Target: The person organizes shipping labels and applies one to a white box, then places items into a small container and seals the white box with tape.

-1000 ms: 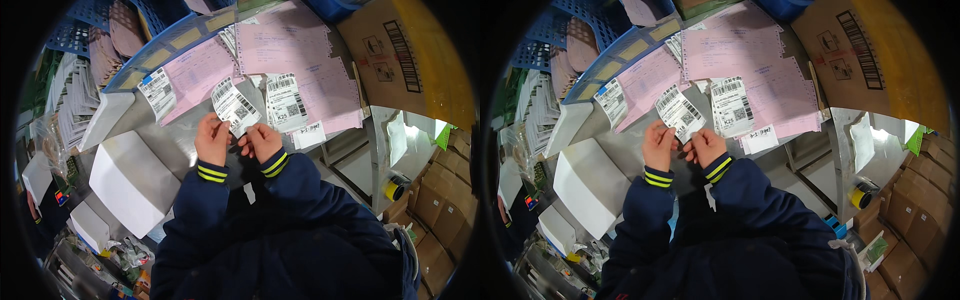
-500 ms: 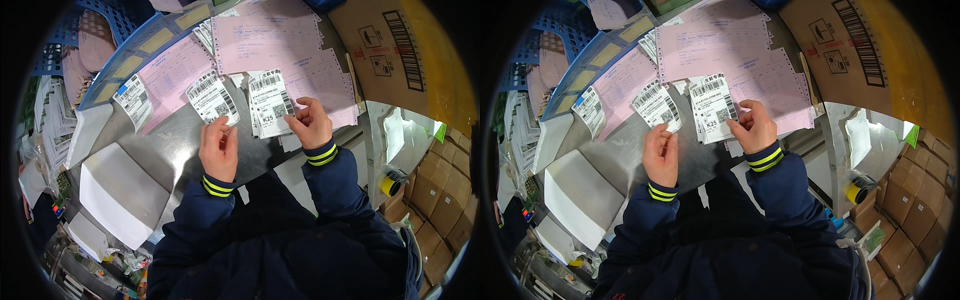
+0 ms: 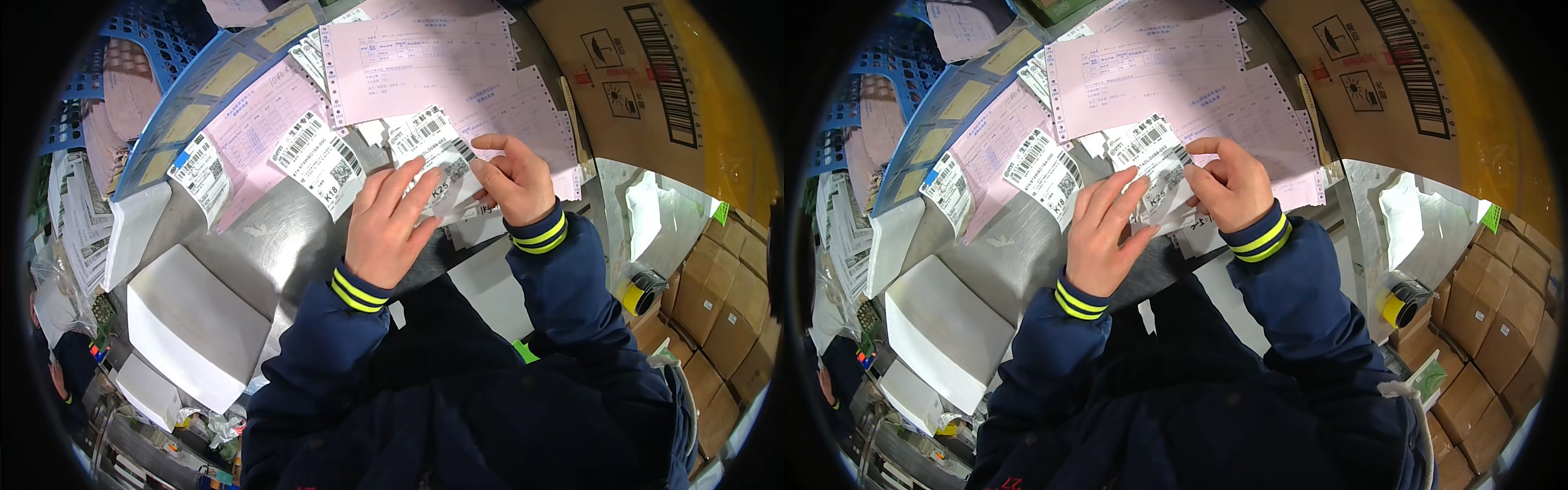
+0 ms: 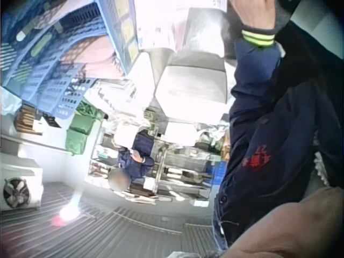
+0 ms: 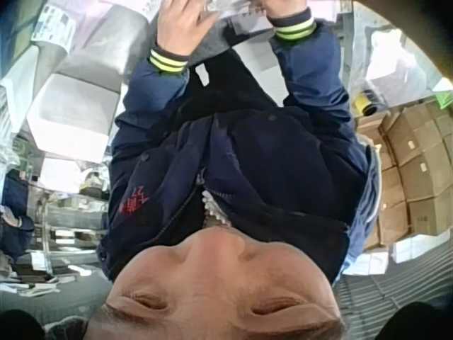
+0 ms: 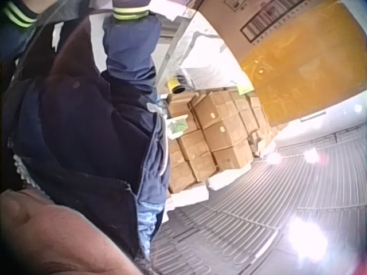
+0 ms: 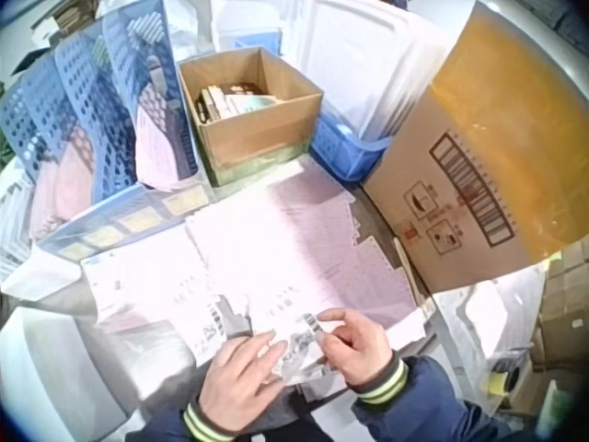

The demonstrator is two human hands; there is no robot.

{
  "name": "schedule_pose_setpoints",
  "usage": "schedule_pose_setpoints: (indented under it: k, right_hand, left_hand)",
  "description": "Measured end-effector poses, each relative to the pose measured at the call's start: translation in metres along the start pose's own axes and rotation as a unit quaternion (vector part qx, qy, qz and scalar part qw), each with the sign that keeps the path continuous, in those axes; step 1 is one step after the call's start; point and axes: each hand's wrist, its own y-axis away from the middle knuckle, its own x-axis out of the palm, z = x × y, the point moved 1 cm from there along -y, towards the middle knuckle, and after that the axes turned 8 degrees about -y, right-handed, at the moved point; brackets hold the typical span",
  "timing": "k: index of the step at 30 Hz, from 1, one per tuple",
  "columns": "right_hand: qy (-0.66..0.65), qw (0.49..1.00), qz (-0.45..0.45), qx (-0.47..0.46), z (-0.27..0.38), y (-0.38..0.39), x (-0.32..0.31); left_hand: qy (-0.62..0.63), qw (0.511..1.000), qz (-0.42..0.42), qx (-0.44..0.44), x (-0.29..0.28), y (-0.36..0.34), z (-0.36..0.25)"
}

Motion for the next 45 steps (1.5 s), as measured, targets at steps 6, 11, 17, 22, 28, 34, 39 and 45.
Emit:
schedule_pose_setpoints:
  k: [6,11,17,22,28,34,39,45]
  right_hand:
    - [-0.078,0.996,-0.038,0.011,-0.007,0.010,-0.006]
    - [0.124,0.988,-0.058,-0.066,-0.032,0.021,-0.003]
    - [0.087,0.994,-0.037,-0.047,-0.036,0.015,-0.006]
    - [0.126,0.991,-0.012,-0.042,-0.026,0.013,-0.009]
    - [-0.010,1.000,0.010,0.001,-0.020,0.004,-0.007]
    - [-0.055,0.998,-0.018,-0.026,-0.007,0.005,-0.004]
    - [0.190,0.980,-0.025,-0.058,-0.030,0.018,-0.009]
    - [0.114,0.993,-0.016,-0.012,-0.039,0.019,-0.010]
  left_hand:
    - [0.103,0.985,-0.024,-0.135,0.020,0.007,0.009]
    - [0.111,0.981,-0.029,-0.156,0.022,0.007,0.009]
    - [0.106,0.983,-0.014,-0.153,0.023,0.008,0.010]
    - [0.100,0.983,0.000,-0.155,0.022,0.008,0.008]
    - [0.079,0.995,0.019,-0.063,0.018,0.001,0.005]
    - [0.095,0.989,0.020,-0.108,0.022,0.006,0.008]
    - [0.099,0.984,0.028,-0.142,0.024,0.005,0.009]
    - [0.099,0.984,0.030,-0.146,0.022,0.005,0.008]
